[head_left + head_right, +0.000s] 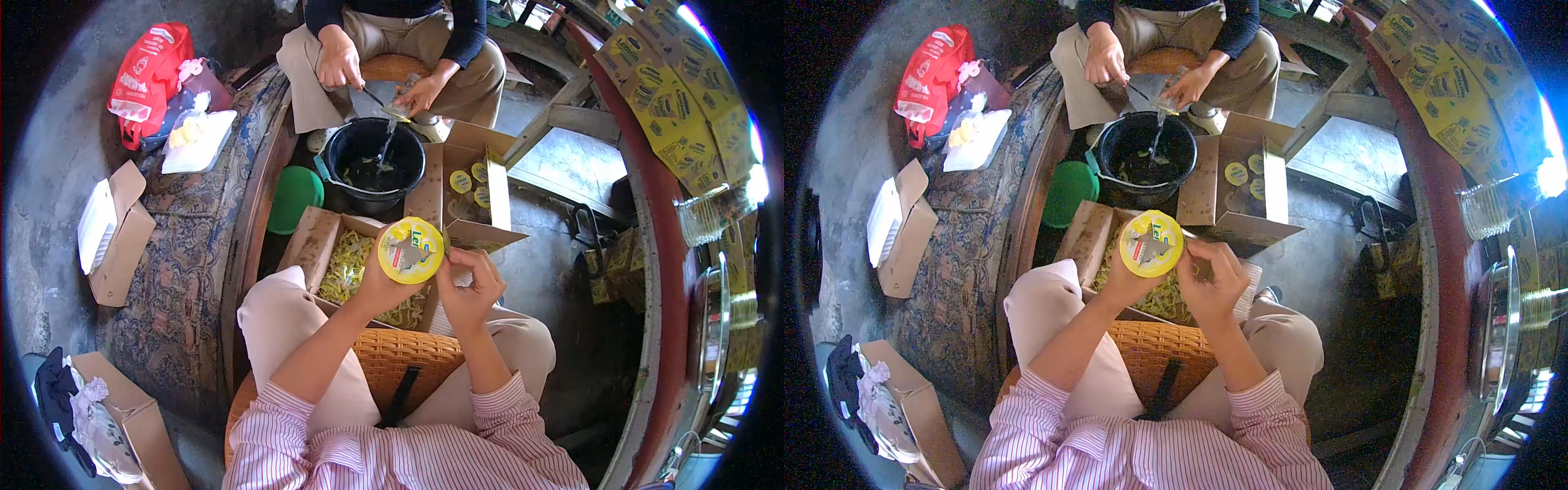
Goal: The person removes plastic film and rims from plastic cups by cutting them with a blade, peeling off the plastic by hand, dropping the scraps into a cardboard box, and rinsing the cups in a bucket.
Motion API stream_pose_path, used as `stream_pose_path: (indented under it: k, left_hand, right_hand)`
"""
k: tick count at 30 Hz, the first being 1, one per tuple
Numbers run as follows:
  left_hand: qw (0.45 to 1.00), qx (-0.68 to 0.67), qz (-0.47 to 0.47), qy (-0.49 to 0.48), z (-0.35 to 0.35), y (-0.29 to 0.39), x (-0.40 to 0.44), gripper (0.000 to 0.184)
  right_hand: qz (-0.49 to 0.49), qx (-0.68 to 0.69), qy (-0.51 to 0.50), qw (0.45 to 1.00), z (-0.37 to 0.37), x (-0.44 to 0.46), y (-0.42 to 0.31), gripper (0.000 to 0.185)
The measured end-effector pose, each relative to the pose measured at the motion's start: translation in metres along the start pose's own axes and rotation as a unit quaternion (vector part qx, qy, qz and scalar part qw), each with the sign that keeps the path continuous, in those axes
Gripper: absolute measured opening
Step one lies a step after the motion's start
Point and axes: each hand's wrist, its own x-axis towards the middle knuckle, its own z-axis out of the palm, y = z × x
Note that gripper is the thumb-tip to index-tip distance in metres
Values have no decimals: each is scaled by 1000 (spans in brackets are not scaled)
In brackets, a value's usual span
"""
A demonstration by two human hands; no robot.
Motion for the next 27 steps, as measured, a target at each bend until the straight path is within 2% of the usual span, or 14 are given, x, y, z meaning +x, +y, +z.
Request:
stream_pose_path:
  k: [4,7,16,19,27]
  left_hand:
    - [998,45,49,3,-1,1,2,73]
    - [998,49,29,1,-4,-2,2,75]
    - [994,89,56,-38,-8,-1,1,78]
    - [996,52,33,-65,-12,-2,1,80]
    - [994,36,8,-103,-18,8,4,72]
  right_hand:
    - [2,-4,-12,1000,2,-4,2,14]
    - [7,-6,-8,1000,2,-4,0,14]
    - [-9,0,-32,999,-3,2,2,15]
    - [-16,10,-49,999,-6,5,2,15]
    - [-18,27,-85,996,-9,6,3,17]
